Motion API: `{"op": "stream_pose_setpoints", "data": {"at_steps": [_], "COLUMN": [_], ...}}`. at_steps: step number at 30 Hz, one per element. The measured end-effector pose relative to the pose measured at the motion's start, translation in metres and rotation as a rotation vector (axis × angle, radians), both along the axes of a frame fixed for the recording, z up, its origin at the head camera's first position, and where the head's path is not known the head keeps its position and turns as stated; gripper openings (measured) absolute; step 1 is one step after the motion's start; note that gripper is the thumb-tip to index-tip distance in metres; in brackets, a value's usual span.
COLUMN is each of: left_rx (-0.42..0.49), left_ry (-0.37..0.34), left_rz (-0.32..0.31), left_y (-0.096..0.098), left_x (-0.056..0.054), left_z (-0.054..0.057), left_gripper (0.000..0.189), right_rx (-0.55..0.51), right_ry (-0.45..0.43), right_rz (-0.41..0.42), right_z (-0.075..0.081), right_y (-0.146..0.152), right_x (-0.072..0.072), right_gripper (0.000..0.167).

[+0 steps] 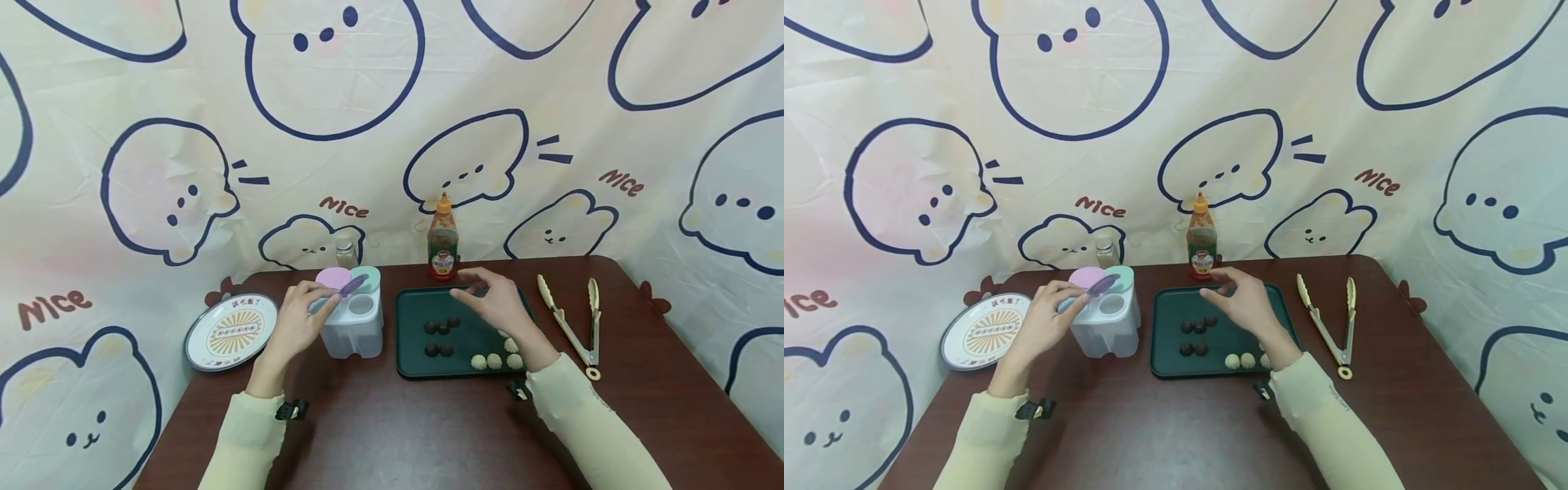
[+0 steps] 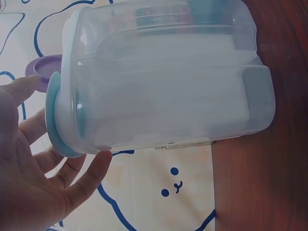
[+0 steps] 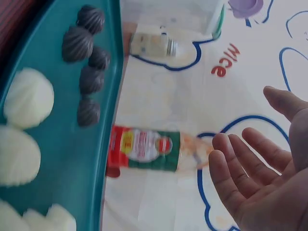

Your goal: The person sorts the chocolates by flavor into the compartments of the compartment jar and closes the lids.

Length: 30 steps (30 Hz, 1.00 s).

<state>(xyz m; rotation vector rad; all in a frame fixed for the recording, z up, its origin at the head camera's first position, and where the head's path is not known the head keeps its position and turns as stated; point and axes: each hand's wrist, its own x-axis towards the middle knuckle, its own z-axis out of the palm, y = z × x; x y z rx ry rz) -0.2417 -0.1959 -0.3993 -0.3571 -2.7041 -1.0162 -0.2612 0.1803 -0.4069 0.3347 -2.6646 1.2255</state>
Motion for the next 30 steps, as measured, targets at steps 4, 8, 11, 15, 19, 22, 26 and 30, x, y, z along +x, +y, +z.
{"op": "stream_pose_setpoints", "data": {"at_steps": [4, 8, 11, 15, 19, 22, 26, 30], "left_rx": [-0.004, -0.009, -0.004, -0.005, -0.007, 0.001, 0.002, -0.004], "left_ry": [-0.005, -0.001, 0.002, -0.002, -0.004, 0.003, 0.015, 0.014], "left_rz": [0.004, 0.004, 0.005, 0.010, 0.011, 0.007, 0.006, 0.007], "left_y": [-0.001, -0.003, -0.003, -0.003, -0.002, -0.001, -0.001, -0.001], "left_x": [-0.001, -0.001, -0.001, -0.001, -0.001, -0.001, -0.001, -0.002], "left_z": [-0.001, -0.001, -0.002, -0.001, -0.002, -0.001, -0.001, -0.001], "left_gripper": [0.046, 0.046, 0.046, 0.046, 0.046, 0.046, 0.047, 0.048], "right_rx": [0.013, 0.024, 0.023, 0.026, 0.044, 0.058, 0.043, 0.015], "right_ry": [0.002, 0.003, 0.018, 0.038, 0.049, 0.042, -0.009, -0.051], "right_rz": [-0.040, -0.087, -0.125, -0.179, -0.228, -0.265, -0.315, -0.353], "right_z": [-0.001, -0.001, -0.002, -0.003, -0.004, -0.004, -0.006, -0.010], "right_y": [0.016, 0.033, 0.046, 0.061, 0.075, 0.086, 0.099, 0.112], "right_x": [0.002, 0.002, 0.002, 0.003, 0.005, 0.007, 0.011, 0.014], "right_gripper": [0.057, 0.060, 0.060, 0.059, 0.061, 0.064, 0.070, 0.073]}}
